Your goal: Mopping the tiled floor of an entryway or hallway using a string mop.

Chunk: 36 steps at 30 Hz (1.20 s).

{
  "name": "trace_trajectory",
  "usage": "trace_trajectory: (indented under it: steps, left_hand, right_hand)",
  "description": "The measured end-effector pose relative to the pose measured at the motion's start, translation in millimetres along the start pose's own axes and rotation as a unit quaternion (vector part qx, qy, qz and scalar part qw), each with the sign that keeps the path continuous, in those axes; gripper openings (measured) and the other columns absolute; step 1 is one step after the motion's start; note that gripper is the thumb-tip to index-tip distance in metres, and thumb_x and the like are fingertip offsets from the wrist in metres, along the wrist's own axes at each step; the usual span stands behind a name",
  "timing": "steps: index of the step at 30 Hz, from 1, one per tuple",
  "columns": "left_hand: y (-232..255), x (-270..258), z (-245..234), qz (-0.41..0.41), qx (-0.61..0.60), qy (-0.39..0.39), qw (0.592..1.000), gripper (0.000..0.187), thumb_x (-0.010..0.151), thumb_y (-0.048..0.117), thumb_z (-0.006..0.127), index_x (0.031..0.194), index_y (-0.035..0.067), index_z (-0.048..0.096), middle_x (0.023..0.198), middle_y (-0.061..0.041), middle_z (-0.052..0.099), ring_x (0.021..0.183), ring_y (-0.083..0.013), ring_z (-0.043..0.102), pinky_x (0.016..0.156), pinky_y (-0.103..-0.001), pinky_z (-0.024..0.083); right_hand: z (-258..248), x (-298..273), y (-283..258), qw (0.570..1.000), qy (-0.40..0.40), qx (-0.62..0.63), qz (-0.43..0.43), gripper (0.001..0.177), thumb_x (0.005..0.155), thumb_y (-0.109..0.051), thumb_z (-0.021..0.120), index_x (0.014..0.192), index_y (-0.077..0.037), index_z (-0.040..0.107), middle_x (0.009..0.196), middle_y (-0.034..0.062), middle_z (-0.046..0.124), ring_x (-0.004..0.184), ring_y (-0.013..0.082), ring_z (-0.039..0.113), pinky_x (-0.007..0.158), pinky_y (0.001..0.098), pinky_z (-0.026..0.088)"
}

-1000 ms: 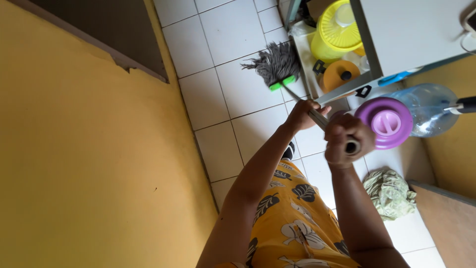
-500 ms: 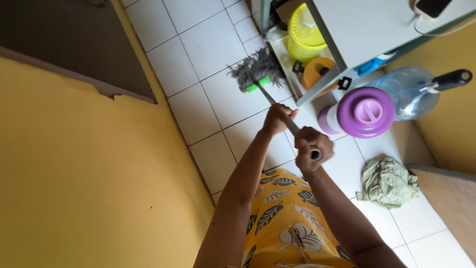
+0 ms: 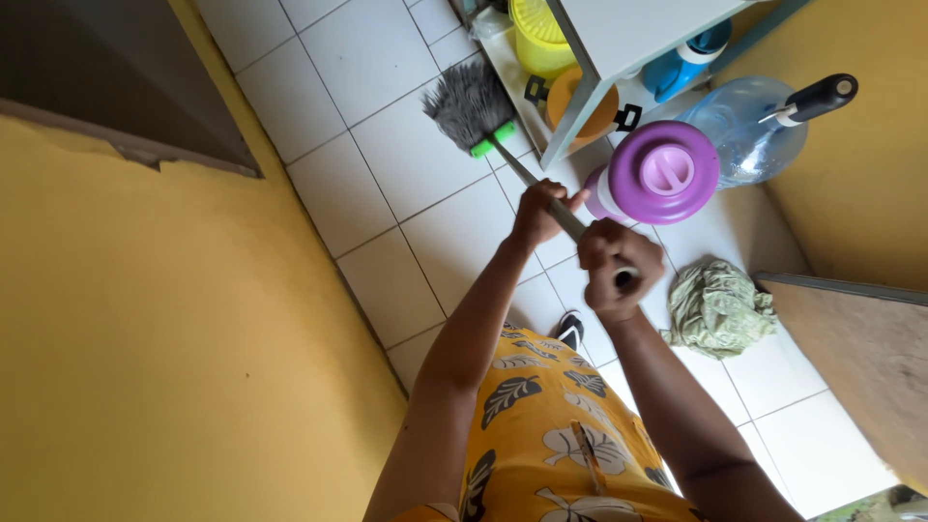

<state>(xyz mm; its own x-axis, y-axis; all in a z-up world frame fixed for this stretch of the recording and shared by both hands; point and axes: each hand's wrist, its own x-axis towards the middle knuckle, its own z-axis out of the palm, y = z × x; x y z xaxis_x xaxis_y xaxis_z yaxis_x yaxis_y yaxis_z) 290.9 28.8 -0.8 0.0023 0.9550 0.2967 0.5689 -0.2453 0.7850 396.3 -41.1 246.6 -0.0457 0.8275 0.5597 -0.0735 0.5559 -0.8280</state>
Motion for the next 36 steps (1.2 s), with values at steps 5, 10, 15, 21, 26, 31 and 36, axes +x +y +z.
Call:
trace_trajectory:
  steps: [5,10,15,21,26,31,36]
  left_hand:
    - [74.0,-25.8,22.2,-0.094,-0.051,-0.047,0.993,0.056,0.090,0.039,0.075,0.050,0.005,0.055,0.052,-0.016,0.058,0.046,-0.0327,0.058,0.050,-0.042,0.047]
    - [109.1,-49.1,27.7,-0.102,-0.083,-0.059,0.990,0.055,0.095,0.039,0.069,0.051,0.007,0.060,0.050,-0.014,0.059,0.045,-0.0328,0.061,0.051,-0.041,0.049]
    - [86.2,-64.1,51.1,-0.050,0.015,-0.043,0.998,0.053,0.096,0.032,0.068,0.051,0.006,0.057,0.055,-0.016,0.061,0.051,-0.0374,0.061,0.054,-0.046,0.049]
    - [67.8,-65.0,31.3,-0.061,-0.002,0.029,0.998,0.049,0.095,0.029,0.068,0.056,0.002,0.055,0.059,-0.019,0.061,0.058,-0.0398,0.060,0.055,-0.049,0.046]
    - [69.0,-51.9,38.6,-0.073,-0.026,0.033,0.996,0.048,0.097,0.027,0.067,0.058,0.002,0.057,0.058,-0.021,0.059,0.053,-0.0403,0.058,0.051,-0.047,0.044]
    - [105.1,-44.6,44.6,-0.060,-0.035,0.001,0.998,0.049,0.098,0.026,0.067,0.055,0.004,0.058,0.055,-0.018,0.060,0.050,-0.0372,0.061,0.049,-0.043,0.045]
    - [134.2,-51.5,67.4,-0.122,-0.054,-0.109,0.985,0.044,0.096,0.025,0.067,0.057,0.005,0.064,0.054,-0.015,0.063,0.046,-0.0305,0.066,0.050,-0.041,0.049]
  right_hand:
    - [-45.7,13.0,-26.8,0.997,0.023,0.073,0.007,0.039,0.105,-0.011,0.059,0.071,-0.003,0.044,0.062,0.0062,0.051,0.045,0.0111,0.048,0.042,0.0255,0.038]
    - [-80.3,-1.5,-32.5,0.989,0.031,0.140,0.020,0.041,0.103,-0.015,0.068,0.072,-0.003,0.044,0.063,0.0052,0.049,0.043,0.0112,0.046,0.039,0.0268,0.038]
    - [-98.1,-33.2,-24.2,0.989,-0.007,0.148,-0.004,0.040,0.103,-0.022,0.065,0.073,-0.004,0.046,0.062,0.0061,0.052,0.045,0.0146,0.053,0.041,0.0299,0.045]
    - [-75.1,-40.9,-19.0,0.994,-0.040,0.097,-0.033,0.039,0.101,-0.011,0.059,0.067,-0.005,0.041,0.058,0.0076,0.050,0.048,0.0154,0.052,0.044,0.0316,0.042]
    - [-82.6,-12.4,-36.4,0.995,-0.063,0.070,0.039,0.035,0.103,-0.008,0.051,0.070,-0.004,0.040,0.061,0.0076,0.051,0.052,0.0157,0.051,0.045,0.0269,0.040]
    - [-95.4,24.6,-60.4,0.992,-0.052,0.108,0.035,0.028,0.098,-0.003,0.046,0.071,-0.003,0.039,0.063,0.0084,0.049,0.050,0.0139,0.048,0.047,0.0263,0.041]
    - [-112.3,32.0,-72.5,0.989,-0.006,0.054,0.136,0.029,0.099,0.004,0.047,0.071,-0.001,0.039,0.061,0.0077,0.049,0.050,0.0114,0.046,0.047,0.0257,0.037]
